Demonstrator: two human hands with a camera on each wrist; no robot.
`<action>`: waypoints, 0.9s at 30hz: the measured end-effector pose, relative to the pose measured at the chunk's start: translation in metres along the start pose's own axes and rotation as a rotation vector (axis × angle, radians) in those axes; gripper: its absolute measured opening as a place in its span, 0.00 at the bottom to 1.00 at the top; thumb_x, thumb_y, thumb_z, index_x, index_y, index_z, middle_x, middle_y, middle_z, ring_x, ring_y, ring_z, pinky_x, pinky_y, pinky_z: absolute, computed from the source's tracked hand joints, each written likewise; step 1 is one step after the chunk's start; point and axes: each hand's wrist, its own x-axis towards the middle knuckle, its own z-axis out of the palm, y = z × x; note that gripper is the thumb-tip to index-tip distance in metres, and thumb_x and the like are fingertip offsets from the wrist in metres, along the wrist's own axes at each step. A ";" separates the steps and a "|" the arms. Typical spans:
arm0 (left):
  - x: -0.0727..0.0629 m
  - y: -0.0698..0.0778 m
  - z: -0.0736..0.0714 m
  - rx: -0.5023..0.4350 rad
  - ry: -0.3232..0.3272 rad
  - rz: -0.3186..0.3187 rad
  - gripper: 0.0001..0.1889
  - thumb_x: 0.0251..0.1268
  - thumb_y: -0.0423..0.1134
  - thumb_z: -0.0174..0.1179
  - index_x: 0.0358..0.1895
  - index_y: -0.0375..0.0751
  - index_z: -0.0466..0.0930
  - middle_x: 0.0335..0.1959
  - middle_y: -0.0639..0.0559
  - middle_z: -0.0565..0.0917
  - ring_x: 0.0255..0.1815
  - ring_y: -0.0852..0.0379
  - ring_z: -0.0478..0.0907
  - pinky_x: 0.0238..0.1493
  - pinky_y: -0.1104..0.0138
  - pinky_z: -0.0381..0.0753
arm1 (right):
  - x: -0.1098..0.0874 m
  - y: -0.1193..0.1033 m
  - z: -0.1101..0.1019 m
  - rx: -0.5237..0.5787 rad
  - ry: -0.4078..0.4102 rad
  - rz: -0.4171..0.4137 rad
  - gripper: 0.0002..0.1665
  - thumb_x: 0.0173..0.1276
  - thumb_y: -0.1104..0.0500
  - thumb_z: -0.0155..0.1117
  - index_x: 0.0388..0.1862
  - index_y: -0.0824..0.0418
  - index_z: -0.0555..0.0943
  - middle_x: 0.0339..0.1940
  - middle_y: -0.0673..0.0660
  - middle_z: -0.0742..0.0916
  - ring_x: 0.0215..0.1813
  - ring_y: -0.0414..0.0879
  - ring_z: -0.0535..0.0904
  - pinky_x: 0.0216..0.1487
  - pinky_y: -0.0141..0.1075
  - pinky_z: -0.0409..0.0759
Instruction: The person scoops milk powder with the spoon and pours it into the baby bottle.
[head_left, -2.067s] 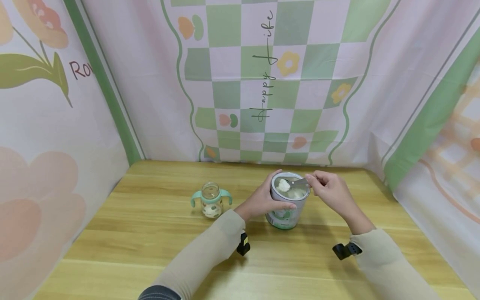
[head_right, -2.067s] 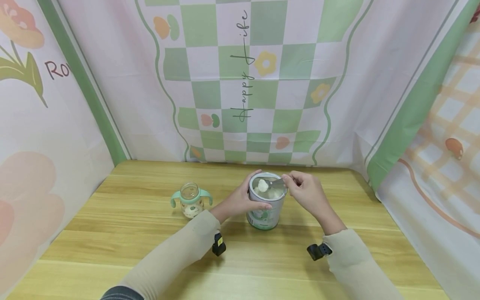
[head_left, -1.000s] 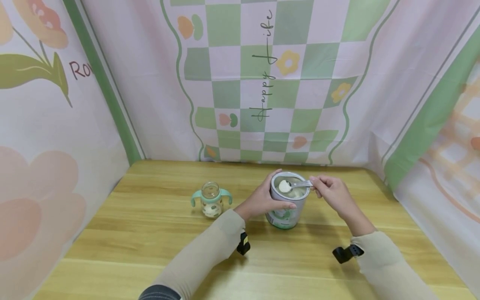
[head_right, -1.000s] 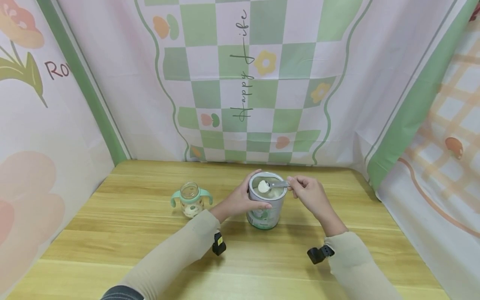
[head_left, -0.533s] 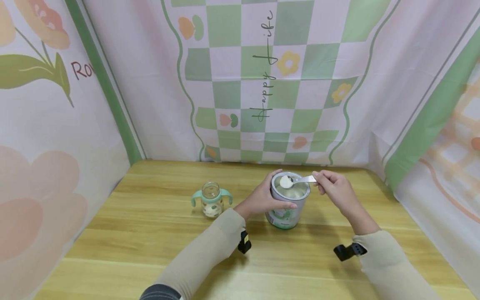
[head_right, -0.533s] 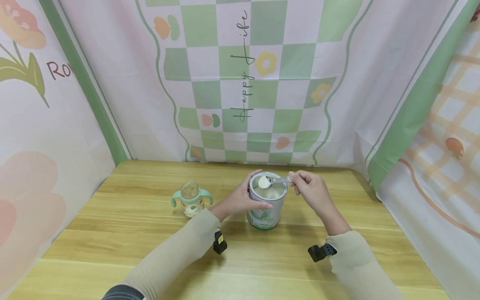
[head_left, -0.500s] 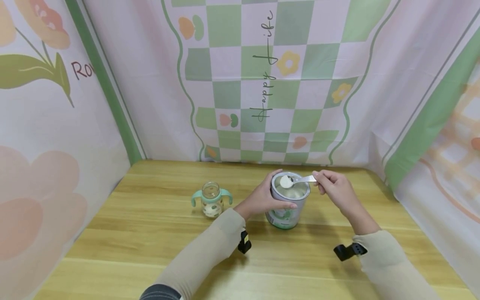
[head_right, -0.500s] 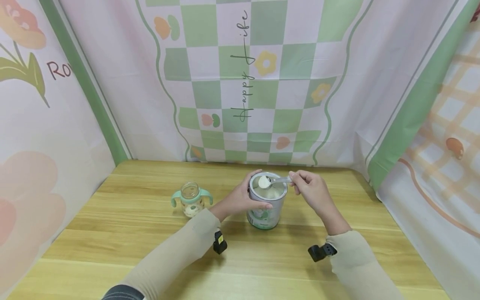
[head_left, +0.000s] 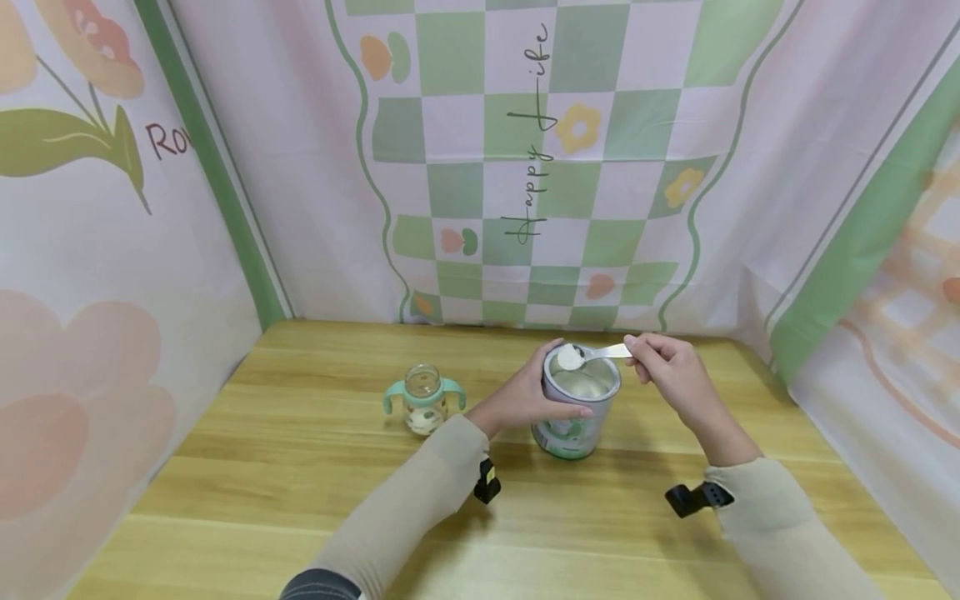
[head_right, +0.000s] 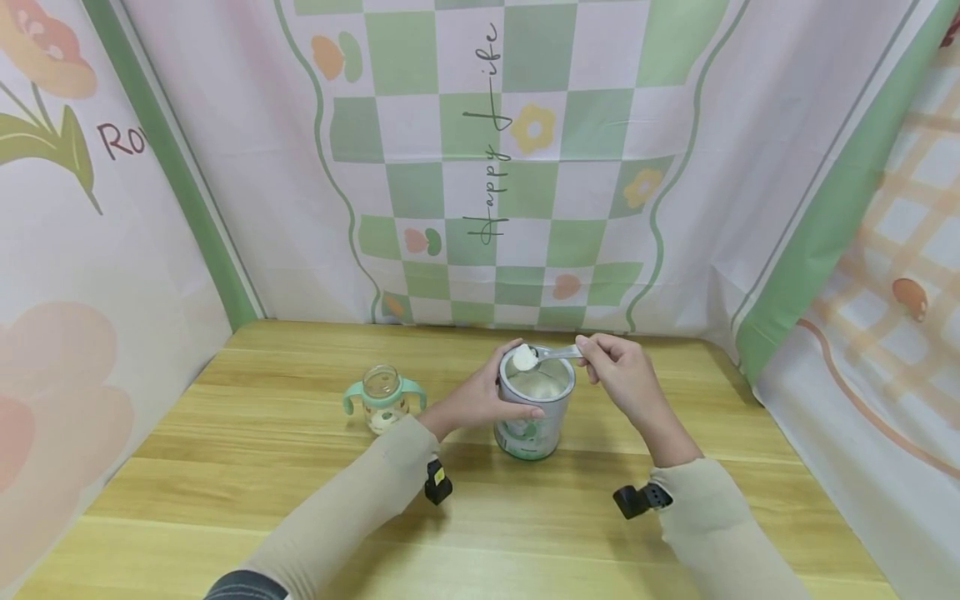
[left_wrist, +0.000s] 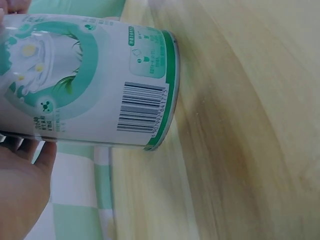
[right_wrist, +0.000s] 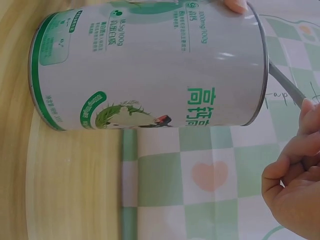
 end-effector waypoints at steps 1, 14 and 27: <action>0.000 0.000 -0.001 0.002 -0.007 -0.001 0.60 0.53 0.52 0.77 0.82 0.58 0.41 0.68 0.59 0.69 0.67 0.53 0.70 0.68 0.54 0.66 | 0.000 -0.001 0.000 0.001 -0.001 -0.002 0.26 0.80 0.47 0.55 0.29 0.66 0.78 0.17 0.54 0.76 0.20 0.47 0.63 0.22 0.41 0.63; -0.006 0.005 -0.016 0.036 -0.061 0.101 0.49 0.56 0.48 0.76 0.77 0.60 0.54 0.67 0.60 0.70 0.68 0.53 0.67 0.67 0.54 0.67 | 0.006 -0.008 0.009 0.078 -0.024 -0.028 0.27 0.80 0.49 0.55 0.29 0.70 0.77 0.17 0.54 0.74 0.19 0.44 0.62 0.20 0.39 0.62; -0.024 0.009 -0.049 0.222 -0.036 0.090 0.49 0.56 0.55 0.74 0.78 0.54 0.56 0.72 0.58 0.68 0.70 0.56 0.68 0.69 0.58 0.67 | 0.011 -0.019 0.024 0.116 -0.054 -0.030 0.26 0.79 0.50 0.56 0.30 0.72 0.78 0.17 0.53 0.75 0.17 0.42 0.60 0.17 0.37 0.59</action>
